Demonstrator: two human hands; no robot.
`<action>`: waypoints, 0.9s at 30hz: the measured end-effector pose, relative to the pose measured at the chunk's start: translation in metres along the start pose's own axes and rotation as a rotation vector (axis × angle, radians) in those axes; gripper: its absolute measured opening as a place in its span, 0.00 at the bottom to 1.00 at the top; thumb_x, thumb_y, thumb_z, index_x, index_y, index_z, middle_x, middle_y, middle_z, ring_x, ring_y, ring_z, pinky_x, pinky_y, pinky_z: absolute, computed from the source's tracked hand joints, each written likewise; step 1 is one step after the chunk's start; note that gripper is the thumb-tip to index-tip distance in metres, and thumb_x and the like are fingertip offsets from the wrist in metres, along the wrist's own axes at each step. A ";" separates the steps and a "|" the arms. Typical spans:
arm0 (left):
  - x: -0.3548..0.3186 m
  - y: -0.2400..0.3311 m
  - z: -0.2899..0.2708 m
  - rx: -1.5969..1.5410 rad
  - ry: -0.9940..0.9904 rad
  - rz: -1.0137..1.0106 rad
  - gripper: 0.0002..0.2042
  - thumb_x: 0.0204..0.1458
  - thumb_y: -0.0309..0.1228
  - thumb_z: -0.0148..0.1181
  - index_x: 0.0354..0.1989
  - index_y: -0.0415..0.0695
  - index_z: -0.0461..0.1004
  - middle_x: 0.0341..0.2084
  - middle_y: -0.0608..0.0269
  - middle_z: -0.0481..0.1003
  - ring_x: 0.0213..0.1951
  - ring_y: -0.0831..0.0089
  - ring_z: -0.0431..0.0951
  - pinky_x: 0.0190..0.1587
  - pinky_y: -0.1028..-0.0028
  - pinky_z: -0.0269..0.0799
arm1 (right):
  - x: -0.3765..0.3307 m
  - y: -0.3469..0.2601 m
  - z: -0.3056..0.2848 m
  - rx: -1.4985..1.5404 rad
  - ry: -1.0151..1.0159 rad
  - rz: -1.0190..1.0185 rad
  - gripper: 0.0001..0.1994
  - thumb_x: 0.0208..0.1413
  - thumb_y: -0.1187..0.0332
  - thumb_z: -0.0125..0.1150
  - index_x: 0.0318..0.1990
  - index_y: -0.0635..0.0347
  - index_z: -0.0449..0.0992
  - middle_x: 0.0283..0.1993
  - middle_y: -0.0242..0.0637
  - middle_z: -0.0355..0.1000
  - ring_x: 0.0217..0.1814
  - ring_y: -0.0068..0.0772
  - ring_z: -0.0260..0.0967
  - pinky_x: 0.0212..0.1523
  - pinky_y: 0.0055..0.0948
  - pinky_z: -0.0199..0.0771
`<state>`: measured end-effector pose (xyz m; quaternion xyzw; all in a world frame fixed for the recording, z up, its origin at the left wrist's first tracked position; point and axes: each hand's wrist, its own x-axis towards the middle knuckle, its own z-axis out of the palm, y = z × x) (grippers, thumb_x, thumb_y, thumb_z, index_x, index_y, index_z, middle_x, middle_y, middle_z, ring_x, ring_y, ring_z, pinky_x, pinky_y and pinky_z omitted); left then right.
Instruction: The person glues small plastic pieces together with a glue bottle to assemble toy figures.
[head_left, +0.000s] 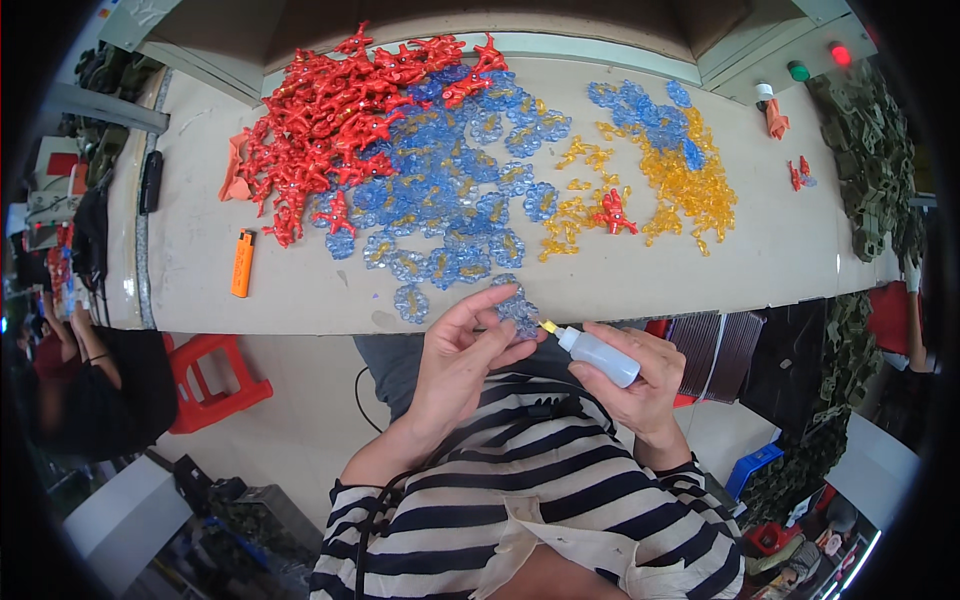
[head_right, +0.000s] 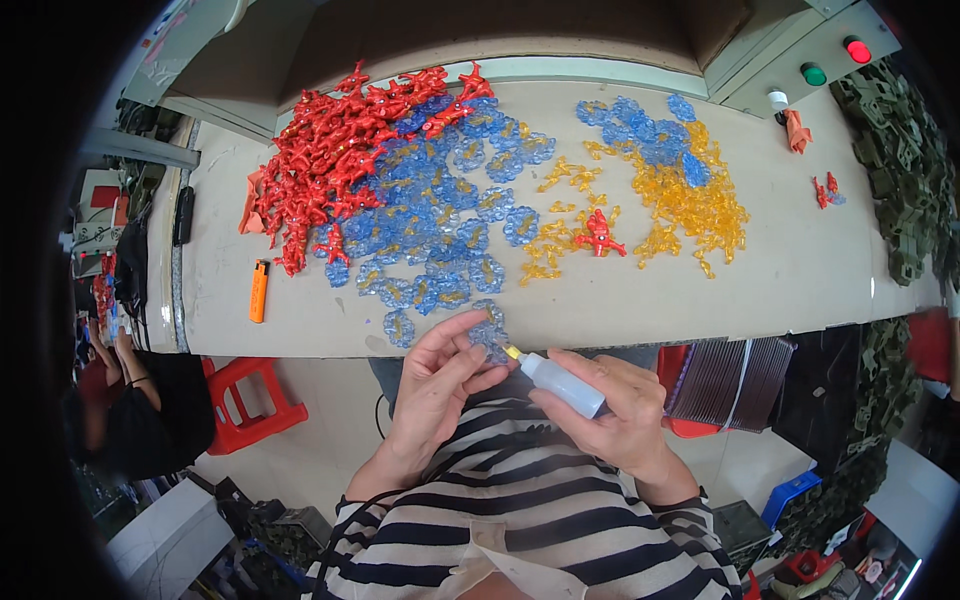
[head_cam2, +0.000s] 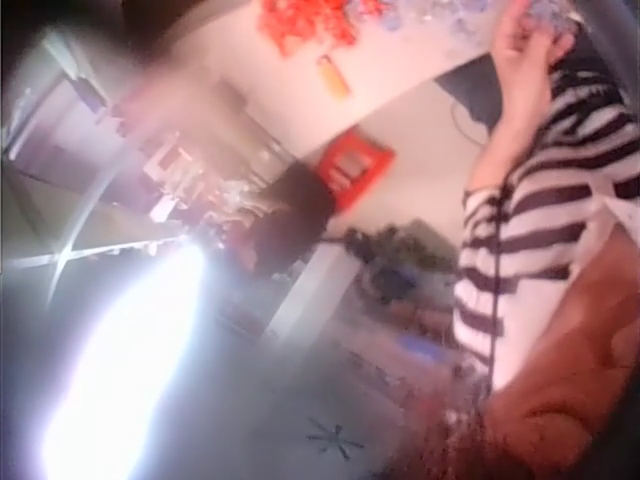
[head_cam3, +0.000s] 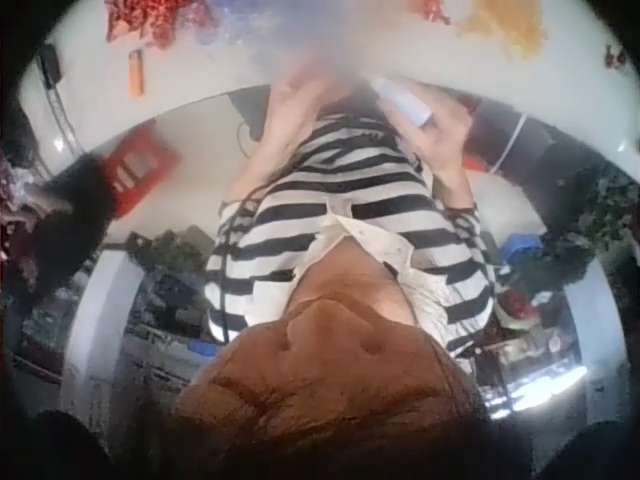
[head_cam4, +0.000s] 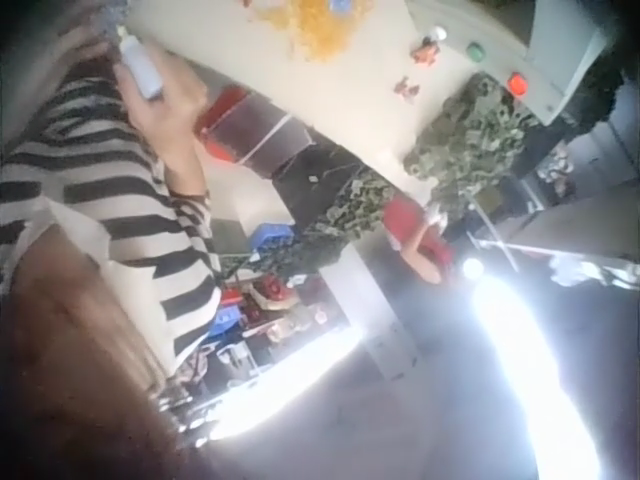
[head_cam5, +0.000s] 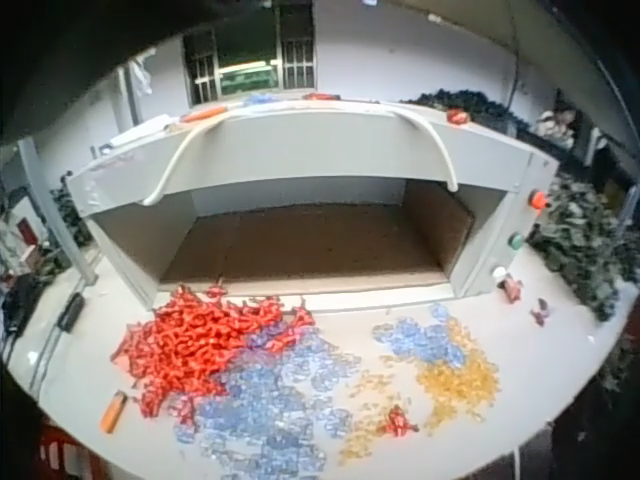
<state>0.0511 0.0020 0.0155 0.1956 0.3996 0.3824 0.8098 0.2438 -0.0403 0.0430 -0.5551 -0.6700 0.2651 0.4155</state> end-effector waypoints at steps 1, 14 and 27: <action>0.000 0.000 0.000 0.000 0.001 0.000 0.17 0.55 0.18 0.49 0.54 0.35 0.64 0.31 0.67 0.67 0.41 0.61 0.78 0.47 0.71 0.77 | 0.000 0.000 0.001 0.000 0.000 0.000 0.20 0.36 0.73 0.72 0.40 0.68 0.76 0.32 0.45 0.76 0.22 0.32 0.71 0.24 0.25 0.71; 0.001 -0.003 0.000 -0.024 0.011 0.021 0.17 0.53 0.17 0.51 0.53 0.35 0.65 0.31 0.68 0.66 0.38 0.70 0.77 0.47 0.73 0.77 | 0.003 -0.002 0.003 0.007 -0.003 0.036 0.18 0.37 0.74 0.71 0.38 0.69 0.76 0.26 0.44 0.75 0.22 0.34 0.73 0.24 0.24 0.72; 0.001 0.001 0.005 -0.014 0.019 -0.010 0.16 0.55 0.18 0.50 0.52 0.33 0.65 0.32 0.67 0.68 0.41 0.63 0.77 0.47 0.71 0.76 | 0.004 0.003 -0.004 0.132 0.137 0.222 0.18 0.38 0.77 0.69 0.41 0.69 0.75 0.29 0.40 0.75 0.29 0.25 0.73 0.32 0.21 0.71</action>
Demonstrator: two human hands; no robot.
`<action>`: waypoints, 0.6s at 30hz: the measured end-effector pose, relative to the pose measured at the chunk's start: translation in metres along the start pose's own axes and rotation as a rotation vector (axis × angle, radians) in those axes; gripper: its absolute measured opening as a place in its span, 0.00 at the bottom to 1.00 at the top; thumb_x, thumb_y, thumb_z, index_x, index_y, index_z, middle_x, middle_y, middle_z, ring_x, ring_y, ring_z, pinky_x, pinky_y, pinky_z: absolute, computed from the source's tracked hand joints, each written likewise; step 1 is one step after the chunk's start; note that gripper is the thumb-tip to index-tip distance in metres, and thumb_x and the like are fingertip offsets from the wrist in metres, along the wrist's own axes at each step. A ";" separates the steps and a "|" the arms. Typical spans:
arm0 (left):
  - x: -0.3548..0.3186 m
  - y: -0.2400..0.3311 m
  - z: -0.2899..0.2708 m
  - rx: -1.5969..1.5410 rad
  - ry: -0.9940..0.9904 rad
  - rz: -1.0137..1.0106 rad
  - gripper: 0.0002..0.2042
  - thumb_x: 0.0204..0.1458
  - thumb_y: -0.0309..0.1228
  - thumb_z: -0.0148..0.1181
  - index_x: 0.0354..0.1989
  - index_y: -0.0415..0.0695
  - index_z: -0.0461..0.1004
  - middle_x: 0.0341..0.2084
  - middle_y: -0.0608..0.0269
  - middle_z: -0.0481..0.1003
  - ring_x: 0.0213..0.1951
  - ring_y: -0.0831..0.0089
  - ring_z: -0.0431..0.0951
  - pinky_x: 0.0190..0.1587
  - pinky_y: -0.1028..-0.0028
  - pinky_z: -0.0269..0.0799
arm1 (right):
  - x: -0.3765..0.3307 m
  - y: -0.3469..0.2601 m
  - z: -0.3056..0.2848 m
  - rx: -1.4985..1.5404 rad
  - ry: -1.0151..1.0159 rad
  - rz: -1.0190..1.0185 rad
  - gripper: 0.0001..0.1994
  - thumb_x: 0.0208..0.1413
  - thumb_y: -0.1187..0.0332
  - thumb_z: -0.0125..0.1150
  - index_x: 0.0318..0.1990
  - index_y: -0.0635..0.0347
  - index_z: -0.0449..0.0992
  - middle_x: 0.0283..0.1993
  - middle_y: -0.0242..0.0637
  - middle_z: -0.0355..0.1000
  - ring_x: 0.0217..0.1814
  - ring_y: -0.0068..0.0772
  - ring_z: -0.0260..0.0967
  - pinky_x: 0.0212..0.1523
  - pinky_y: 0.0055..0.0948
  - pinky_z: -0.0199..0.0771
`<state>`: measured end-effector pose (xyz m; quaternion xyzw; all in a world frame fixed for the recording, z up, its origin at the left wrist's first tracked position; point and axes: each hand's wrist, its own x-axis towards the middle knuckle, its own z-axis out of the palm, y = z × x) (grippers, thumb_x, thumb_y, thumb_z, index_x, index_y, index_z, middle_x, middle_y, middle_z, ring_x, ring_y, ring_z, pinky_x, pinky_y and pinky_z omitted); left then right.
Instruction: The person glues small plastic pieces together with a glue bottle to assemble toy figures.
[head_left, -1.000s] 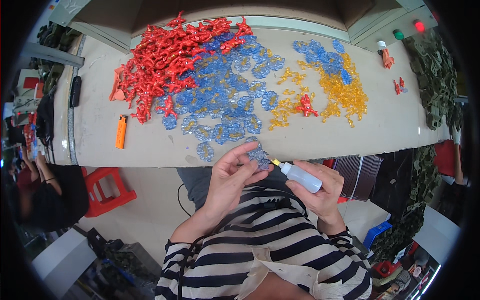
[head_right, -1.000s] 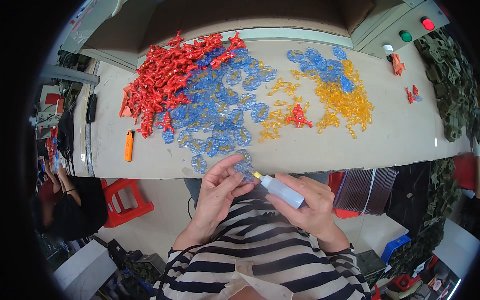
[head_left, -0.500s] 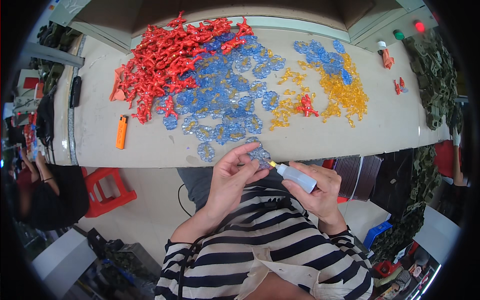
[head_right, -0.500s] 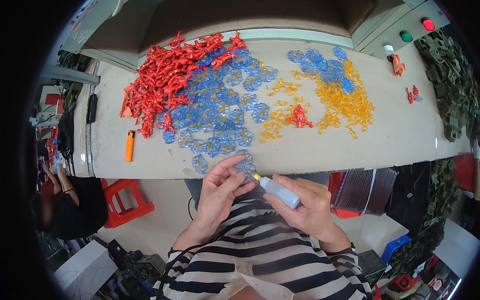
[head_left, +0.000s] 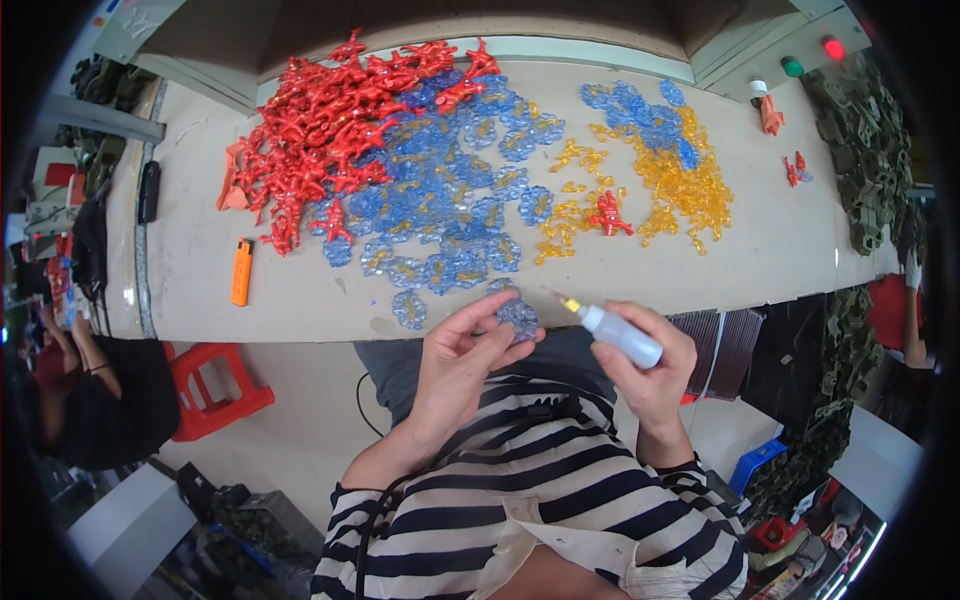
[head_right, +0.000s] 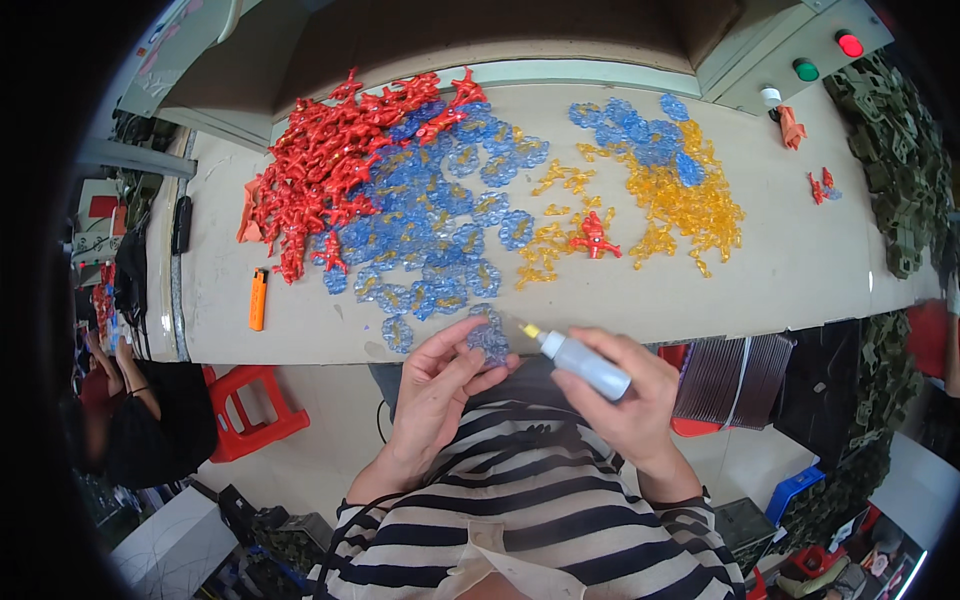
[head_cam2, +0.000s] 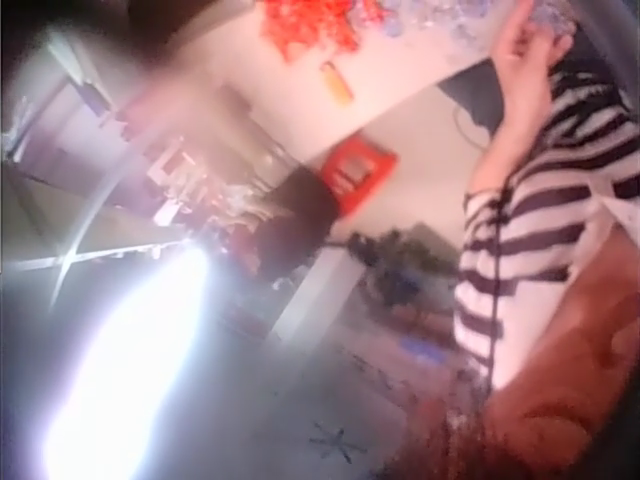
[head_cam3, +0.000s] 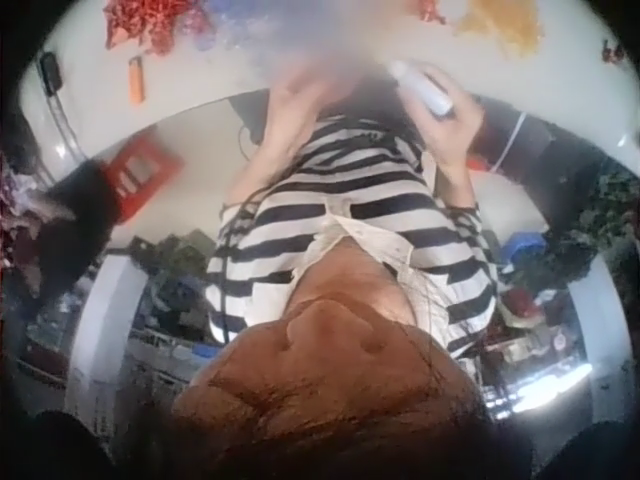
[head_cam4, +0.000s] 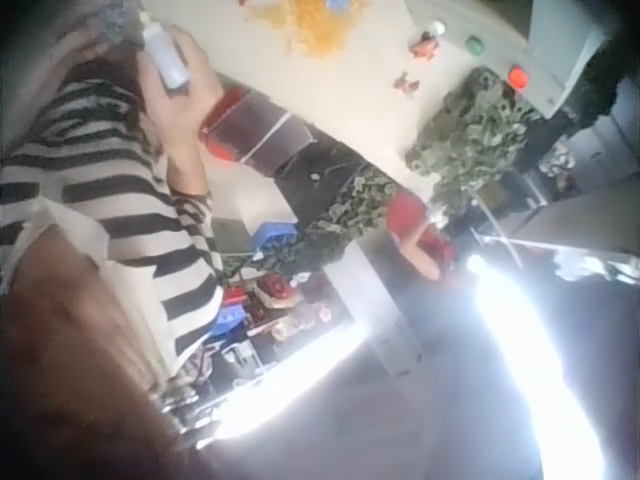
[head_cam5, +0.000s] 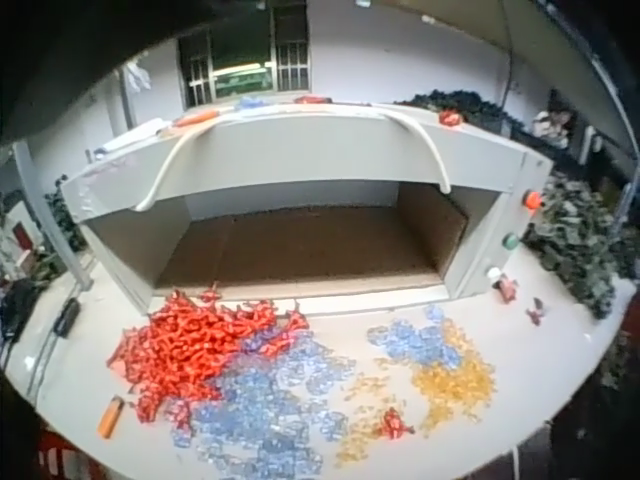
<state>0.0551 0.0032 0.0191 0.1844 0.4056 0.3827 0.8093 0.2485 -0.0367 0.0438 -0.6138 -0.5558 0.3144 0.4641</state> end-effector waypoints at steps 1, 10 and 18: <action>0.000 0.000 -0.001 -0.001 -0.008 -0.003 0.16 0.55 0.18 0.50 0.52 0.33 0.65 0.32 0.67 0.68 0.41 0.63 0.77 0.47 0.71 0.76 | -0.002 0.002 -0.001 0.097 0.039 0.131 0.18 0.40 0.79 0.67 0.43 0.68 0.73 0.33 0.38 0.74 0.34 0.22 0.71 0.36 0.19 0.69; 0.001 -0.008 0.001 0.144 -0.067 -0.050 0.14 0.55 0.18 0.49 0.50 0.32 0.67 0.31 0.61 0.72 0.39 0.62 0.78 0.41 0.73 0.77 | 0.020 0.031 0.025 -0.049 0.106 0.049 0.14 0.43 0.77 0.63 0.41 0.63 0.73 0.40 0.40 0.72 0.41 0.36 0.71 0.42 0.28 0.70; -0.003 -0.006 0.005 0.168 -0.069 -0.072 0.13 0.54 0.18 0.49 0.49 0.32 0.68 0.32 0.56 0.74 0.38 0.63 0.79 0.39 0.73 0.77 | 0.026 0.040 0.005 -0.249 0.205 -0.036 0.12 0.42 0.74 0.66 0.36 0.63 0.75 0.36 0.41 0.72 0.37 0.39 0.70 0.37 0.31 0.70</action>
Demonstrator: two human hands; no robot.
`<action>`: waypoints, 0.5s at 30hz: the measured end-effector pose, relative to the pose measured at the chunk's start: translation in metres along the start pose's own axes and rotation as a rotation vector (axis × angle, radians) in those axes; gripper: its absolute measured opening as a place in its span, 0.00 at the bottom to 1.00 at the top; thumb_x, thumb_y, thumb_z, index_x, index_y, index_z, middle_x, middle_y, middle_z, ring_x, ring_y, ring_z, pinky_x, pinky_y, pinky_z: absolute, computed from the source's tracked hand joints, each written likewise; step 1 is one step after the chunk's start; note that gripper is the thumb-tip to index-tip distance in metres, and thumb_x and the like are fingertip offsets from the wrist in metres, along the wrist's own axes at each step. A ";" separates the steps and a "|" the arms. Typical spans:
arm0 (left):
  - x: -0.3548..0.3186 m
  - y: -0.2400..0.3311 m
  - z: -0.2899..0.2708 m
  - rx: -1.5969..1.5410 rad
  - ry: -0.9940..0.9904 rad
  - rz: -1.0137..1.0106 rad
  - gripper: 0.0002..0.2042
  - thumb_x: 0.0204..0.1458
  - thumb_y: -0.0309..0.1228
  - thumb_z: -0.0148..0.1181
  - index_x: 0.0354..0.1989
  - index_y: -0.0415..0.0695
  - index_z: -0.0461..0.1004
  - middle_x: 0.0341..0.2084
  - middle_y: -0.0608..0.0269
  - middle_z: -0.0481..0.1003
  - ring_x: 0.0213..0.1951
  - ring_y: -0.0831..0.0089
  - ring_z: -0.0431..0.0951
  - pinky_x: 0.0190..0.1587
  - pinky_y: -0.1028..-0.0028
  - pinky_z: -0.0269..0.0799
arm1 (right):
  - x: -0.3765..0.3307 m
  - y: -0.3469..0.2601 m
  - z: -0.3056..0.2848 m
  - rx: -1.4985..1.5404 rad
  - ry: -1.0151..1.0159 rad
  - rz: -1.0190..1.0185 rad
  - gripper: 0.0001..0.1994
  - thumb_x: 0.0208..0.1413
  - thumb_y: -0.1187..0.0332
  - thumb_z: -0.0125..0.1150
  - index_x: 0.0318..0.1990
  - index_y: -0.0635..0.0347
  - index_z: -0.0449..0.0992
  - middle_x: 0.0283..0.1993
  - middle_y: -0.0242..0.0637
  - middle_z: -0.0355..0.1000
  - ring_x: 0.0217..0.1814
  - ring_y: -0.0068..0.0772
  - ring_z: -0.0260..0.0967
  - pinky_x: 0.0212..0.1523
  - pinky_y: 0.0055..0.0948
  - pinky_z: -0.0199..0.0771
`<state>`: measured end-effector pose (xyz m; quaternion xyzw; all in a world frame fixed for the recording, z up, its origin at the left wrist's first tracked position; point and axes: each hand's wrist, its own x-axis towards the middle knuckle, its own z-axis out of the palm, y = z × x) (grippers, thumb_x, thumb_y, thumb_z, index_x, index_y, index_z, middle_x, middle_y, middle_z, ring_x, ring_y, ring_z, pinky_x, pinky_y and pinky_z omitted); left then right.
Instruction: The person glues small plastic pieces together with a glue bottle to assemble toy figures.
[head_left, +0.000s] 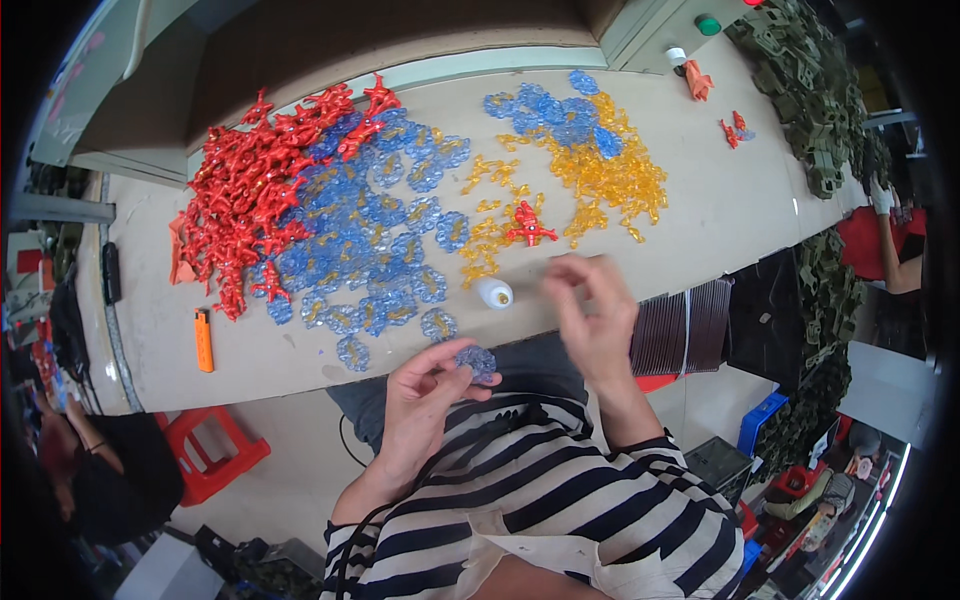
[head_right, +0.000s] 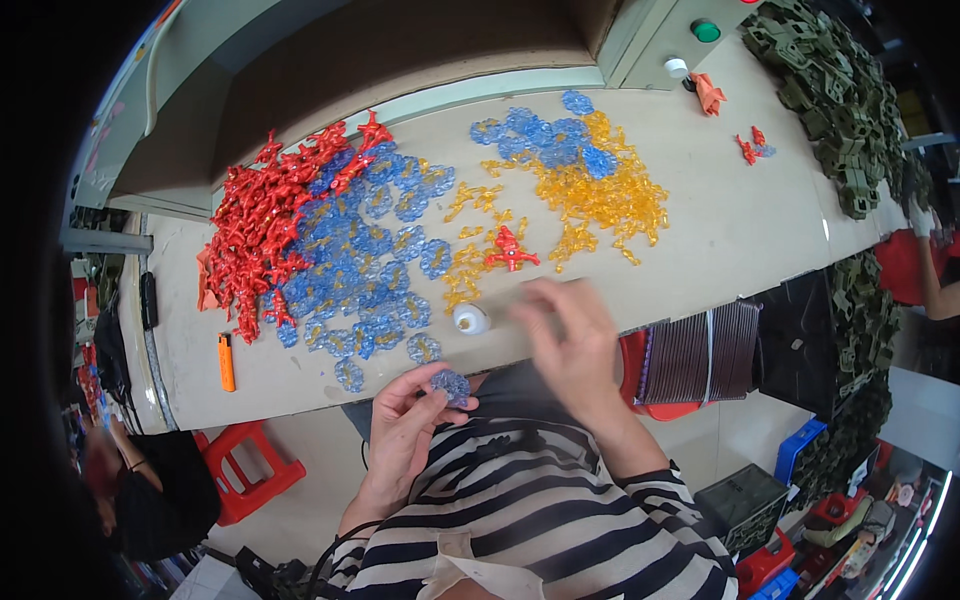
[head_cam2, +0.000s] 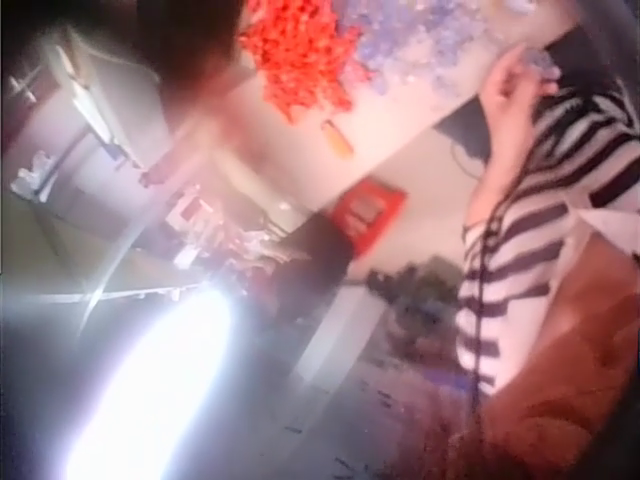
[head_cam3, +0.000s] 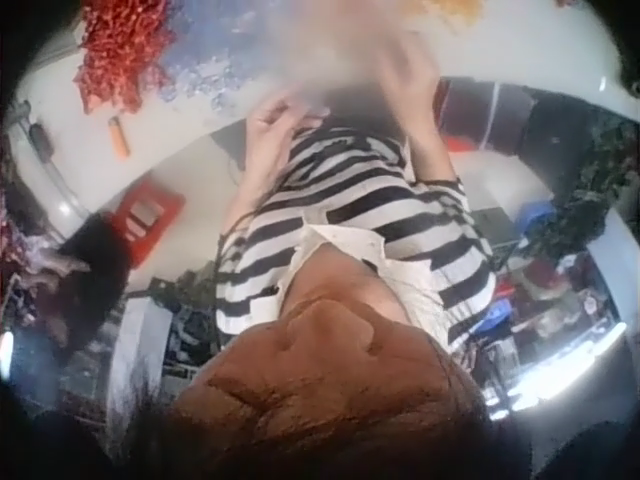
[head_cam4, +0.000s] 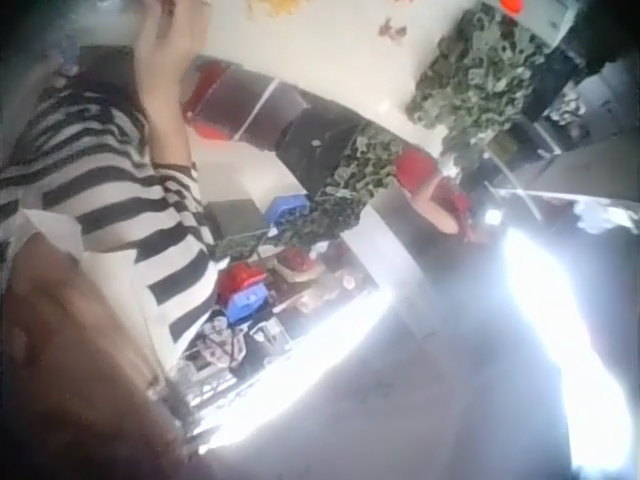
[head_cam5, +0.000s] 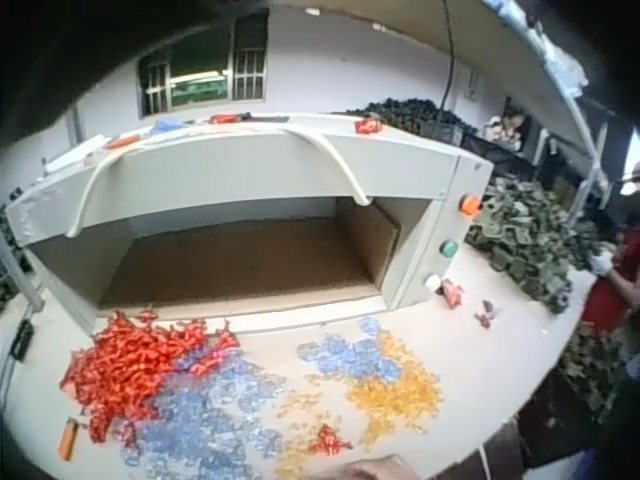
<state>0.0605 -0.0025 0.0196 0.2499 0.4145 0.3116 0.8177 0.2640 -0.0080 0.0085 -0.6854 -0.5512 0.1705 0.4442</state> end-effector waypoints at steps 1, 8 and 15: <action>0.000 0.000 0.001 0.001 -0.005 -0.003 0.13 0.54 0.18 0.49 0.49 0.32 0.68 0.32 0.56 0.74 0.38 0.63 0.79 0.39 0.73 0.77 | 0.002 0.006 -0.005 -0.163 0.107 0.032 0.11 0.42 0.73 0.67 0.35 0.62 0.75 0.34 0.40 0.72 0.36 0.39 0.70 0.36 0.31 0.69; 0.004 -0.002 0.006 0.006 -0.053 -0.013 0.13 0.55 0.18 0.49 0.49 0.32 0.68 0.33 0.55 0.74 0.38 0.64 0.78 0.40 0.73 0.77 | 0.012 0.018 -0.011 -0.319 0.132 0.053 0.06 0.44 0.72 0.65 0.31 0.62 0.76 0.28 0.38 0.70 0.29 0.35 0.68 0.29 0.30 0.68; 0.007 -0.004 0.011 0.017 -0.016 0.080 0.13 0.55 0.18 0.49 0.49 0.33 0.68 0.36 0.54 0.75 0.39 0.66 0.78 0.40 0.75 0.76 | -0.021 -0.016 -0.024 0.466 -0.149 0.443 0.03 0.49 0.78 0.62 0.32 0.66 0.76 0.24 0.21 0.69 0.24 0.05 0.59 0.23 0.10 0.58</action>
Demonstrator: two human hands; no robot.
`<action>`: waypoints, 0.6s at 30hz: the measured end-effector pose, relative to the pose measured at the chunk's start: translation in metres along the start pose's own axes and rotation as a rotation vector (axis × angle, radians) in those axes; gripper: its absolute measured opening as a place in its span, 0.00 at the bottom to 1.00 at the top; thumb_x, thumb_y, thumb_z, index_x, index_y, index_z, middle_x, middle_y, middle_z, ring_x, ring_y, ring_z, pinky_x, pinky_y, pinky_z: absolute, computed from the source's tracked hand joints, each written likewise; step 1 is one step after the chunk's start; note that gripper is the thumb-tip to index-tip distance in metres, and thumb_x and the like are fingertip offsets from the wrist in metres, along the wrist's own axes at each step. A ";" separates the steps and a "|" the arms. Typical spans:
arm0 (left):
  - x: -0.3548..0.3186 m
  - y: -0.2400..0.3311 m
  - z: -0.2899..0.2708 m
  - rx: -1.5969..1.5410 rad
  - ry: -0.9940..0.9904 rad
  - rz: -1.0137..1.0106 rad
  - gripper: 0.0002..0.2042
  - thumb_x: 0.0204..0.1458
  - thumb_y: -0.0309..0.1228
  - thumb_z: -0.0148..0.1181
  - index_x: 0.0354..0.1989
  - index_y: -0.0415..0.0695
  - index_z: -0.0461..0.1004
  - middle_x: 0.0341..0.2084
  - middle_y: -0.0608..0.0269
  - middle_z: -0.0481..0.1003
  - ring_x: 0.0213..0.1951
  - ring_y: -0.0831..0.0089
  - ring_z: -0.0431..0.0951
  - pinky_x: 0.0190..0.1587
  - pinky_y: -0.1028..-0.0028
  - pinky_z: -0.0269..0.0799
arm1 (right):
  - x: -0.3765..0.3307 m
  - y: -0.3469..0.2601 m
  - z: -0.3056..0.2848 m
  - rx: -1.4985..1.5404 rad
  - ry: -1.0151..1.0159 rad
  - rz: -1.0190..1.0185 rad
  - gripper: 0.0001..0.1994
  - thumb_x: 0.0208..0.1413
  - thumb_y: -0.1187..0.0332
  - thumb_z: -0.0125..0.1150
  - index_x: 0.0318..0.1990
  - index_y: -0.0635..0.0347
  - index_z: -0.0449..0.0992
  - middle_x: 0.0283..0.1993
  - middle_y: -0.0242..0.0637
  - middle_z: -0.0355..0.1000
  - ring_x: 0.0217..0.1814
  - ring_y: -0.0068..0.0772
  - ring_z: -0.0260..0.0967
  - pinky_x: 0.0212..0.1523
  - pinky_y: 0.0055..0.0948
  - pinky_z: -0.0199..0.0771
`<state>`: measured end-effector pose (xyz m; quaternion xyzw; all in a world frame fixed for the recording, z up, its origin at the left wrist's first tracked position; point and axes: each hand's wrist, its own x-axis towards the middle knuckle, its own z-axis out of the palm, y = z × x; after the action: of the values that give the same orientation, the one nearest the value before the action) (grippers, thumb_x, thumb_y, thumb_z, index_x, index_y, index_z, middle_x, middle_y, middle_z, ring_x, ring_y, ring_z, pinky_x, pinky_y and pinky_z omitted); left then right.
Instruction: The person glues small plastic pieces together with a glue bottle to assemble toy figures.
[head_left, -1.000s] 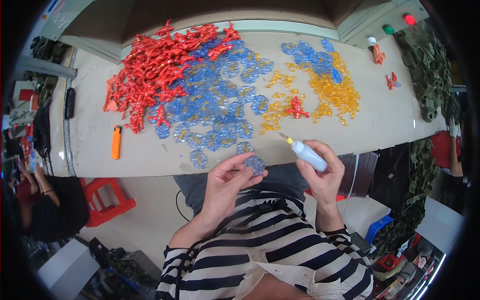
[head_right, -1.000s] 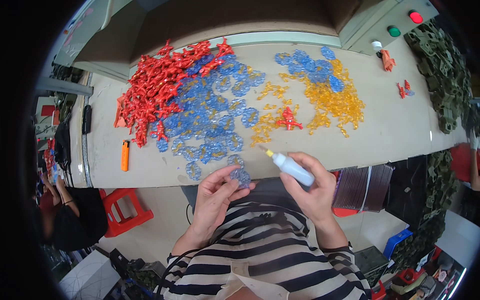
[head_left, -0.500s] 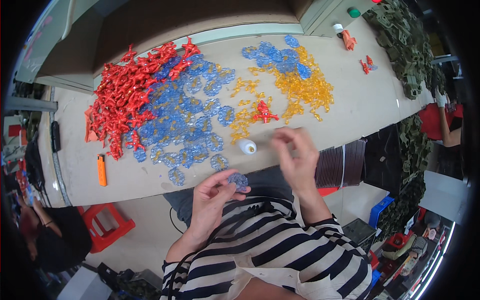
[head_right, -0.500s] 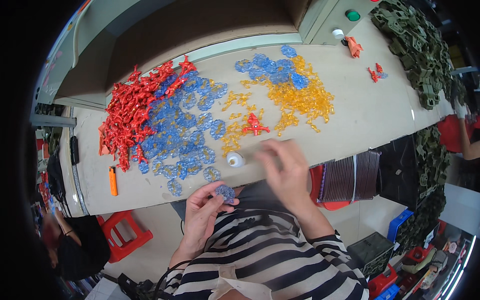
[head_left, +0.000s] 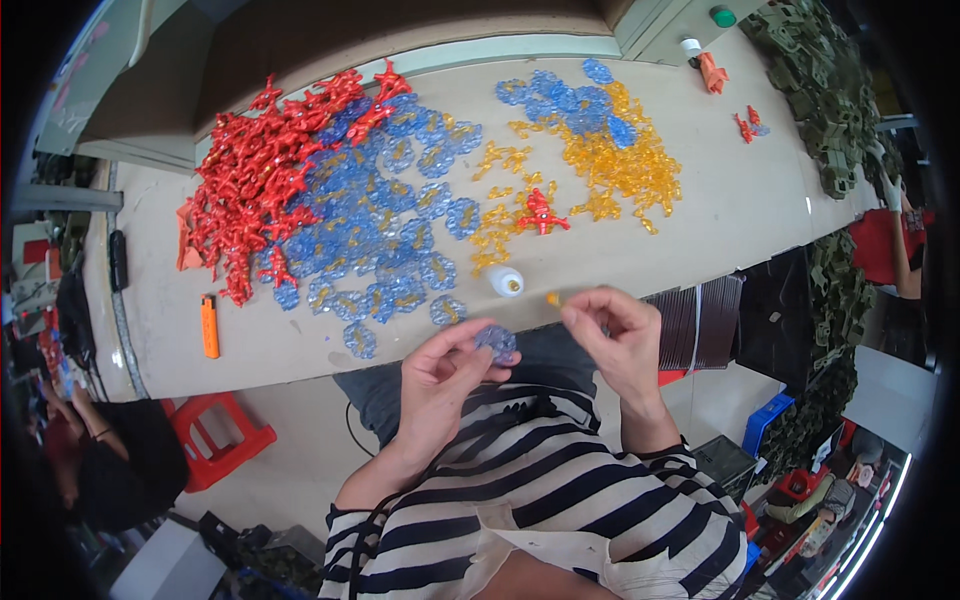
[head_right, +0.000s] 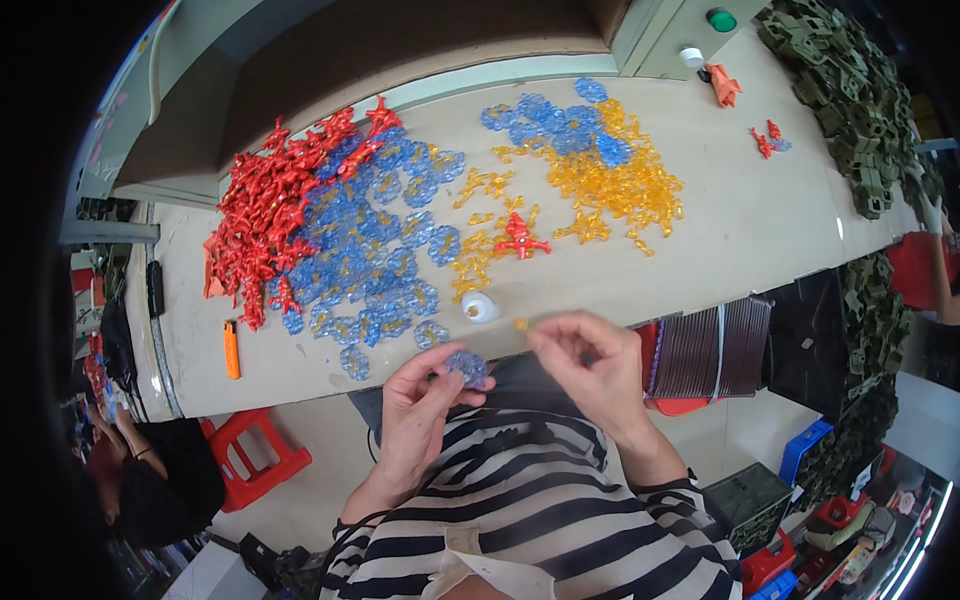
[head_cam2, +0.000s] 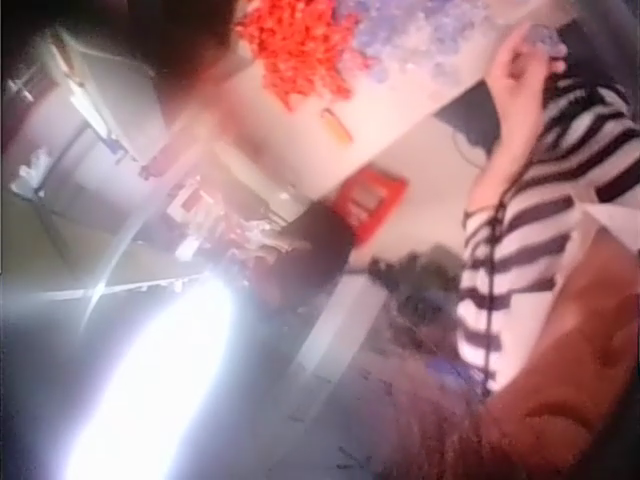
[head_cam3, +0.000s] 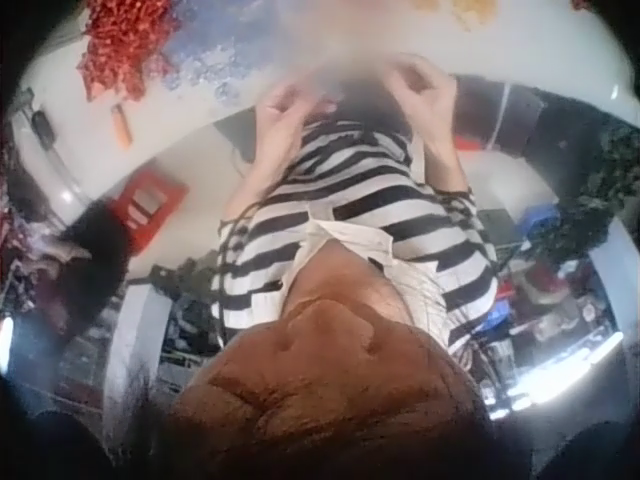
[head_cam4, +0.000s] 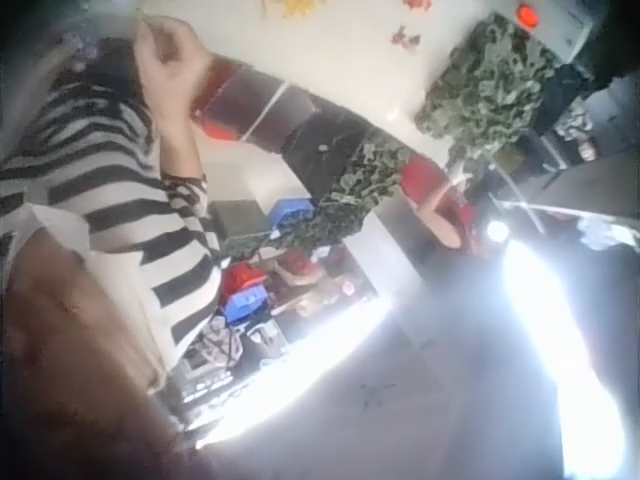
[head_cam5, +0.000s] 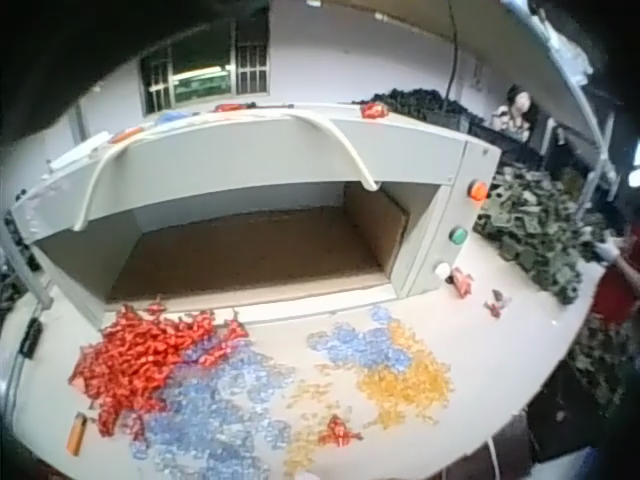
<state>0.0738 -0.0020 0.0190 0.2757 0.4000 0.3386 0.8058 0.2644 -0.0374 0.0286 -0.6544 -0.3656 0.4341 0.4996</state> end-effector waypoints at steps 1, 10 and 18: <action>0.001 -0.002 0.002 0.003 0.012 0.001 0.13 0.55 0.18 0.49 0.49 0.33 0.68 0.36 0.54 0.75 0.39 0.66 0.78 0.40 0.75 0.76 | -0.006 0.001 0.003 0.007 -0.010 0.004 0.03 0.49 0.78 0.62 0.32 0.66 0.76 0.24 0.21 0.69 0.24 0.05 0.59 0.23 0.10 0.58; 0.004 -0.016 0.005 0.070 0.062 0.214 0.15 0.52 0.15 0.52 0.49 0.36 0.71 0.36 0.63 0.68 0.37 0.74 0.76 0.43 0.78 0.74 | -0.015 0.006 0.023 0.393 -0.219 0.205 0.05 0.52 0.77 0.60 0.36 0.68 0.76 0.31 0.30 0.74 0.32 0.12 0.66 0.32 0.12 0.66; 0.005 -0.023 0.003 0.096 0.065 0.245 0.16 0.51 0.14 0.53 0.49 0.35 0.71 0.36 0.64 0.68 0.40 0.77 0.73 0.46 0.80 0.70 | -0.012 0.010 0.025 0.455 -0.223 0.346 0.05 0.53 0.74 0.60 0.36 0.67 0.77 0.29 0.31 0.74 0.30 0.13 0.66 0.32 0.14 0.66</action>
<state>0.0860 -0.0130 0.0022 0.3496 0.4048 0.4237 0.7310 0.2371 -0.0420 0.0178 -0.5264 -0.1949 0.6527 0.5088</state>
